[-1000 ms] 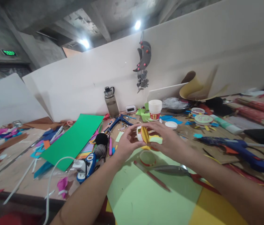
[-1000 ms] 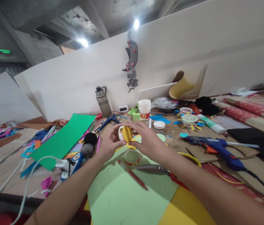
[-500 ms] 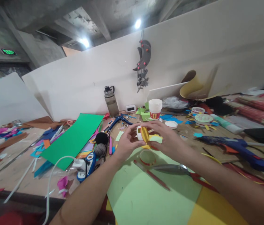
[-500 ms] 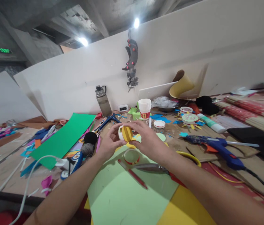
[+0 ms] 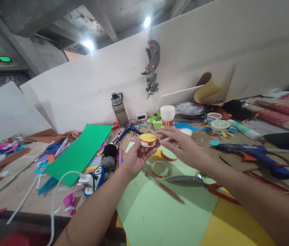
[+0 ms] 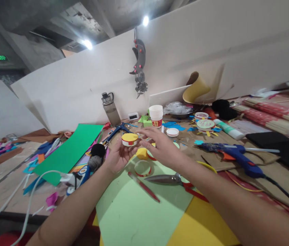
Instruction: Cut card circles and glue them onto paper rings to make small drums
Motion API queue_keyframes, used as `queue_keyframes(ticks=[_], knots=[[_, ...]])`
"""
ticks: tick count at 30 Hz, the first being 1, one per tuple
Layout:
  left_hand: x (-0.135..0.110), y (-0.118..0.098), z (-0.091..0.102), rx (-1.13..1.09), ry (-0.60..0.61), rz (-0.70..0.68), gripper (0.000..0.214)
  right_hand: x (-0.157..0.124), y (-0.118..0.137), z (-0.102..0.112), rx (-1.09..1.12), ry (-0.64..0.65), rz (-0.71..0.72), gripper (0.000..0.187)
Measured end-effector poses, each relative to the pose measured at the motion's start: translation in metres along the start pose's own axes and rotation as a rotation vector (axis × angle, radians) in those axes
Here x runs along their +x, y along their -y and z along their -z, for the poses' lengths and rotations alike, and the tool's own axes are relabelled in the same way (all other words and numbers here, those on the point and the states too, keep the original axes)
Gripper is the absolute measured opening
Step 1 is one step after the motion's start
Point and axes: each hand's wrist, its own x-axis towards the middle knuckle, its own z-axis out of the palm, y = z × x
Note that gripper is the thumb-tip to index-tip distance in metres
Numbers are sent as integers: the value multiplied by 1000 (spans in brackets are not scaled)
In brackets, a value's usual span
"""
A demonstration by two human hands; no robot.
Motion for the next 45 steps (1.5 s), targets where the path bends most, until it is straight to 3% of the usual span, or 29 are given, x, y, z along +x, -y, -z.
queue_keyframes(ticks=[7,25,31,37,45], knots=[[-1,3,-3,-31,-38,-23,37,-2,0,-5,-47,65,40,33],[1,5,5,69,26,-46,41,-2,2,-3,-16,-35,20,28],[-1,7,4,115,46,-58,50,-4,4,-4,6,7,-34,34],[-3,7,1,208,148,-112,53,-4,-1,-5,-40,56,-16,40],[-2,8,4,274,161,-158,60,-3,-2,-7,-75,57,3,45]])
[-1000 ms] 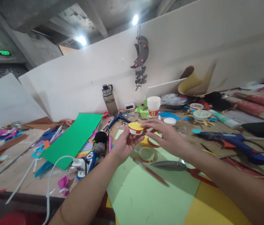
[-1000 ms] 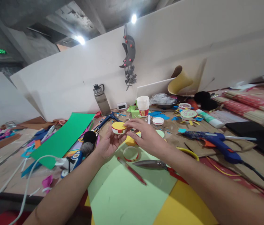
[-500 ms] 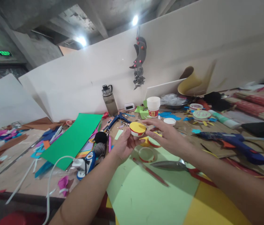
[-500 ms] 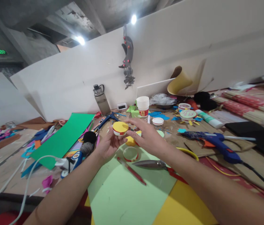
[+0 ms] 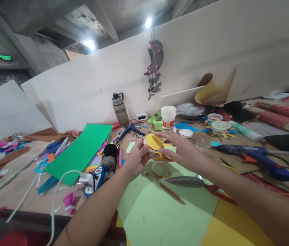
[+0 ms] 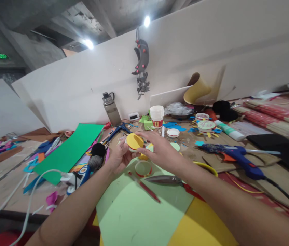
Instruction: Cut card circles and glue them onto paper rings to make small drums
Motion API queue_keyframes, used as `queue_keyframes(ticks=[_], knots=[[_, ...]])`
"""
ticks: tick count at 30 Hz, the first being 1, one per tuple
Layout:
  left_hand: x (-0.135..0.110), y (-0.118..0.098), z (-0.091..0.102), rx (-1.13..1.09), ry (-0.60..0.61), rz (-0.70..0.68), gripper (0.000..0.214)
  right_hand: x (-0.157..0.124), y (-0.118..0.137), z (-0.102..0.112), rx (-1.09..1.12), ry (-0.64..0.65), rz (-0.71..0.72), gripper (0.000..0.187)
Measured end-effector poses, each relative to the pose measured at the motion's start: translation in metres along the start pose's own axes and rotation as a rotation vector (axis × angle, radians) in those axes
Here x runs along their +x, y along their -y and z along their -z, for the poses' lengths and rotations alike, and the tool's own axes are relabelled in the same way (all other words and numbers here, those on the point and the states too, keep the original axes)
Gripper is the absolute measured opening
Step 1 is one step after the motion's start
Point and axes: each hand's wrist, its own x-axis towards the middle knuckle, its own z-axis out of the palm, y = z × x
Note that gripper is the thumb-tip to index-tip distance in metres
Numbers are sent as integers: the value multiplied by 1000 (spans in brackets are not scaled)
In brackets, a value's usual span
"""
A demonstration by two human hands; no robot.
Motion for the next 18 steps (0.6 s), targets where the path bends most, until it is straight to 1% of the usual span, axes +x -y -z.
queue_keyframes(ticks=[3,6,11,16,18], knots=[[0,0,0,7,-32,-11,63,0,1,0,-2,3,15,47],[0,-1,-2,21,-66,-53,62,0,0,0,0,7,42,46],[-1,-3,-5,123,-85,-120,63,-1,-1,1,-3,12,119,53],[-2,-1,-5,197,-57,-220,63,-1,0,-1,-24,0,127,62],[-2,-1,-5,219,-49,-237,63,-1,0,-2,-32,-12,144,63]])
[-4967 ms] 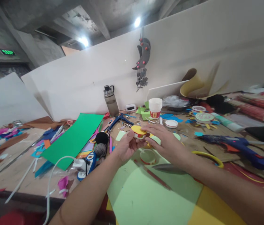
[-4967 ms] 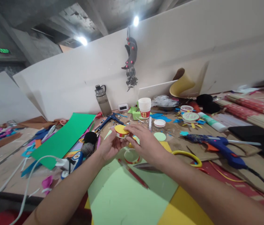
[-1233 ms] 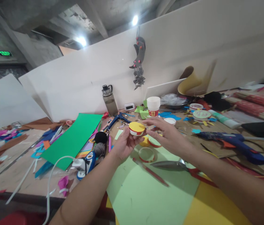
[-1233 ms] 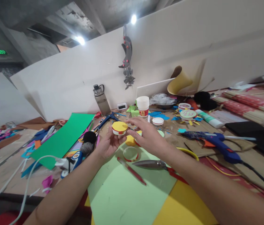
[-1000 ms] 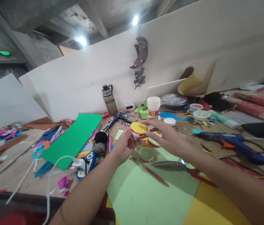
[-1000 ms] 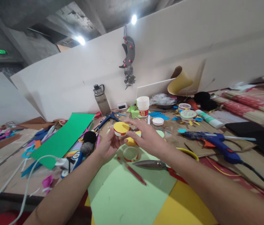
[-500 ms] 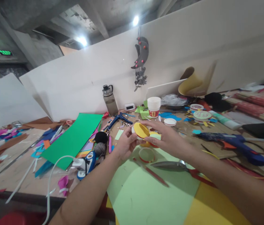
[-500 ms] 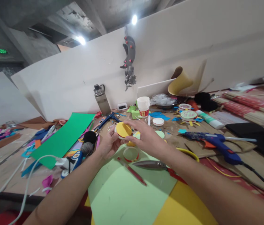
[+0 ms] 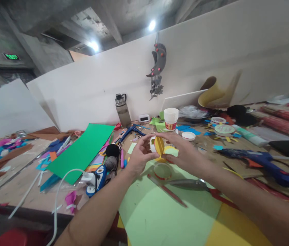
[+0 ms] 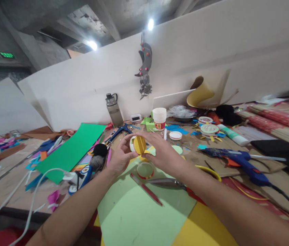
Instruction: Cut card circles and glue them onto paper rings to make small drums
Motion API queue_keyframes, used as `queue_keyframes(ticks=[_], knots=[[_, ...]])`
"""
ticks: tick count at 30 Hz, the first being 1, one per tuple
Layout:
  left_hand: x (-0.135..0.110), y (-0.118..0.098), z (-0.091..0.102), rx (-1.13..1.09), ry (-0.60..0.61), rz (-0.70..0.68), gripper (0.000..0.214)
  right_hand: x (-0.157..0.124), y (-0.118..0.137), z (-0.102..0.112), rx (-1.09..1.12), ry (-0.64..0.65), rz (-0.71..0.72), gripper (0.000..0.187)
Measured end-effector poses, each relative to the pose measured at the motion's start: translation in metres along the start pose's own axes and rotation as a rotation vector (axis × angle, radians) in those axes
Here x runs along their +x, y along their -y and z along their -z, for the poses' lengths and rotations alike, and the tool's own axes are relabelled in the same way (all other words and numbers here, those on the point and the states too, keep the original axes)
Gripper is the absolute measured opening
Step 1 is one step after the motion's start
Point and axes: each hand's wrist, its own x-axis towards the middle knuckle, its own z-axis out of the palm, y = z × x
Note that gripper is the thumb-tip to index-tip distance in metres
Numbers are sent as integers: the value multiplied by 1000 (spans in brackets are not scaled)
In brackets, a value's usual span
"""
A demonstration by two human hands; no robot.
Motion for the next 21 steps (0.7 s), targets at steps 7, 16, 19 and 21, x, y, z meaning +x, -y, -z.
queue_keyframes(ticks=[7,16,19,21], knots=[[-1,0,0,-31,39,11,66,0,-1,-1,-26,-9,32,62],[0,1,0,-58,9,58,62,-1,-3,1,-43,2,-121,53],[-1,2,0,-74,-3,100,63,0,-4,0,-80,-21,-128,50],[-1,2,1,-78,2,109,63,0,-4,-1,-122,-36,-114,49]])
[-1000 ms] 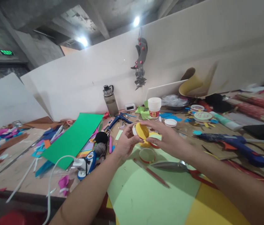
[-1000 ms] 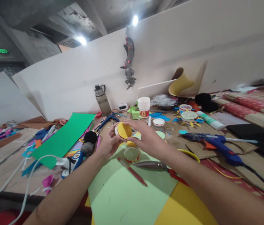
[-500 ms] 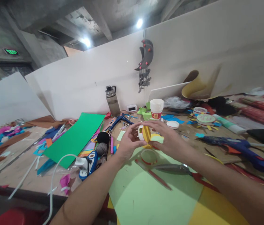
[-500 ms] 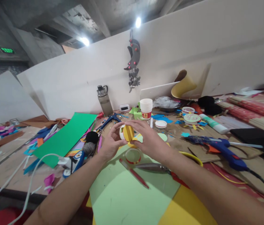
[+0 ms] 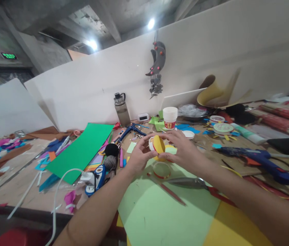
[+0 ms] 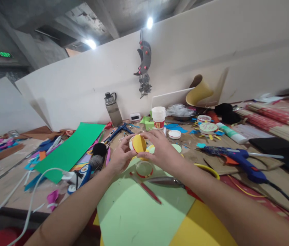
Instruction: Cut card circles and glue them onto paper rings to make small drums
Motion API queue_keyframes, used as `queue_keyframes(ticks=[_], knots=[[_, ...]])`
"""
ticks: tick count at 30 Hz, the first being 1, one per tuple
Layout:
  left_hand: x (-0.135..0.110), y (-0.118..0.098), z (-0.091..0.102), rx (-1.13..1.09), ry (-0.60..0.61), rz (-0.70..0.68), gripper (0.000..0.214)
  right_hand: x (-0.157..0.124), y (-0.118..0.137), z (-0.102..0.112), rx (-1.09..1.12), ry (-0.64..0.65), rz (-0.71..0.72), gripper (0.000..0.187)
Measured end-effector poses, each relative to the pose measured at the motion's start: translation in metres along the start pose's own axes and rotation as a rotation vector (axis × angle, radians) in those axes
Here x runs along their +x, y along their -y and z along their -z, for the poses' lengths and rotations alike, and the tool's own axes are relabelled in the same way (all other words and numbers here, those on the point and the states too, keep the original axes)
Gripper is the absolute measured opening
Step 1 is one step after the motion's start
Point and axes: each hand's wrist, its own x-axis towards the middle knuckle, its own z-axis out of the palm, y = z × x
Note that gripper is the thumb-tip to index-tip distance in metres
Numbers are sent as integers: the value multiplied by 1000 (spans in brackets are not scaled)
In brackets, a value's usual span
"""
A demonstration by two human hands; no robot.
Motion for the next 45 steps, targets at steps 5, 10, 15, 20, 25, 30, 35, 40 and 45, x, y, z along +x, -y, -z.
queue_keyframes(ticks=[5,10,15,20,25,30,35,40,45], knots=[[1,1,1,16,18,-18,63,0,1,-1,-50,13,45,56],[1,0,1,14,0,-13,63,-1,0,-1,-27,10,80,61],[2,1,2,3,7,-12,66,-1,0,0,-22,23,106,63],[4,3,5,37,15,-40,65,-2,-3,-2,-3,33,110,65],[2,2,3,-46,5,74,63,-1,-3,-1,38,40,56,59],[1,2,4,-269,-14,286,44,2,0,7,167,81,-69,43],[3,0,4,-347,-30,331,50,3,-1,8,210,52,-65,40],[3,0,3,-376,-35,336,46,0,-1,3,199,87,-39,40],[3,1,4,-396,2,334,45,0,1,4,208,69,-57,37]])
